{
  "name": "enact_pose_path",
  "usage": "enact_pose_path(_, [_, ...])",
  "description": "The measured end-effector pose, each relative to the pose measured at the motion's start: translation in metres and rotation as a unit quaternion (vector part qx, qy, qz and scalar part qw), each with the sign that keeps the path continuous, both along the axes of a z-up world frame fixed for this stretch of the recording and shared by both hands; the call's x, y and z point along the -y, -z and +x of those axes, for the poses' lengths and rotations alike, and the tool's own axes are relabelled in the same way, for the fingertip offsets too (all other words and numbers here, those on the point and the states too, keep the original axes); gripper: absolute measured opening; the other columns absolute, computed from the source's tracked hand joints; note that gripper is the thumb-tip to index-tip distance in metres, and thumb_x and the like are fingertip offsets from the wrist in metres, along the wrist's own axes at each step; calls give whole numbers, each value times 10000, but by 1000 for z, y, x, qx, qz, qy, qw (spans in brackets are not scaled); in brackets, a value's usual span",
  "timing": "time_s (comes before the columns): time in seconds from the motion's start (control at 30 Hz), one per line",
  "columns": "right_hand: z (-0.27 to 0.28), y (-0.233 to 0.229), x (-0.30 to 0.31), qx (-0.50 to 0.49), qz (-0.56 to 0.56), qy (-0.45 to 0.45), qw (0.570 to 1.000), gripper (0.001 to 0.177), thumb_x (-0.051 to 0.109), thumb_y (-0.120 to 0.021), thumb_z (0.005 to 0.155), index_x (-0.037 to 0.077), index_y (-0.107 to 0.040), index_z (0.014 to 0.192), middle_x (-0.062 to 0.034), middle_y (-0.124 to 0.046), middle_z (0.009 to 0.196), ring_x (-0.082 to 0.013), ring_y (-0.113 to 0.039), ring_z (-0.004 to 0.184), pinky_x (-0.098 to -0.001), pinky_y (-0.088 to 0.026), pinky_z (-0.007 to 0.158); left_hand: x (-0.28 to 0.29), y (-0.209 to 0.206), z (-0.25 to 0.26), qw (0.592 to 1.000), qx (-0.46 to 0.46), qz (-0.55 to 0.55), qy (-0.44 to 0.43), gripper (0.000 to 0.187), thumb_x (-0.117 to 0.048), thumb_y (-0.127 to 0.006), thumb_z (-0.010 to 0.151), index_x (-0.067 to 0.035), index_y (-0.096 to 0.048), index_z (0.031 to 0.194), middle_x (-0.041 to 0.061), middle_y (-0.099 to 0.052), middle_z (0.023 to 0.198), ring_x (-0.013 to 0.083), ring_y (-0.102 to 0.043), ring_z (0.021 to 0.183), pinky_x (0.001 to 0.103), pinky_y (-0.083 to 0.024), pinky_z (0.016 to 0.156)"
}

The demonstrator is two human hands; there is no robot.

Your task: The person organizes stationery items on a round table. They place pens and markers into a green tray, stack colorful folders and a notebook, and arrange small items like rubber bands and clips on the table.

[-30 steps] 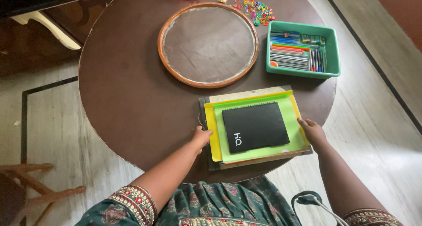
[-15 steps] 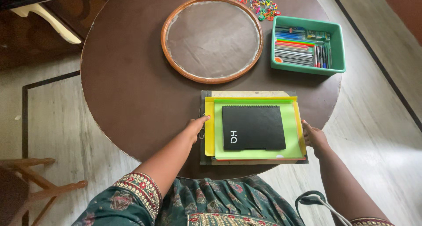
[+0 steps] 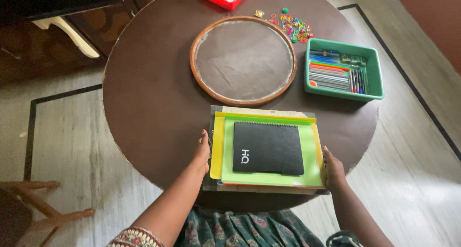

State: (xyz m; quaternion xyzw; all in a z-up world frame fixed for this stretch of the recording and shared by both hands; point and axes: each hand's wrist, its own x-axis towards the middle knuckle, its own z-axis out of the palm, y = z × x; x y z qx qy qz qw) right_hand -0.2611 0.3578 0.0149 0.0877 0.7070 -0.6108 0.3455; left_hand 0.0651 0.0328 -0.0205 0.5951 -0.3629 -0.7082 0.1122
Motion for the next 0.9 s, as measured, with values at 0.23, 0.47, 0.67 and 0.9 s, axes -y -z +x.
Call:
enact_pose_path(0.23, [-3, -56, 94, -49, 78, -41, 995, 563, 472, -598, 988, -14, -641, 1269, -199, -654, 1134, -320, -644, 1021, -425, -537, 851, 66, -49, 15, 995, -80, 22, -52, 827, -756, -383, 915, -208, -420, 1534, 78, -529, 1454, 283, -516, 1355, 533, -456, 1098])
enact_pose_path(0.47, [-86, -40, 210, -30, 73, -49, 996, 539, 506, -648, 984, 27, -653, 1230, -72, -589, 1086, -279, -588, 1059, -396, -482, 873, 179, -39, -31, 989, -137, 21, -42, 737, -718, -423, 937, -197, -433, 1458, 60, -582, 1364, 227, -600, 1218, 493, -507, 1033])
enact_pose_path(0.67, [-171, -14, 304, -29, 61, -69, 995, 532, 492, -630, 982, -7, -688, 1157, -133, -717, 1047, -245, -681, 928, -375, -526, 841, 268, -13, -73, 992, -89, -28, 90, 732, -723, -415, 949, -141, -573, 1363, 46, -699, 1174, 179, -656, 1018, 414, -499, 915])
enact_pose_path(0.9, [-215, -15, 385, -16, 65, -65, 996, 513, 489, -632, 958, 32, -696, 1181, -107, -722, 1052, -228, -679, 841, -397, -547, 733, 327, 18, -119, 988, -126, 11, 92, 812, -731, -450, 911, -128, -504, 1453, 110, -650, 1349, 267, -639, 1203, 465, -455, 1066])
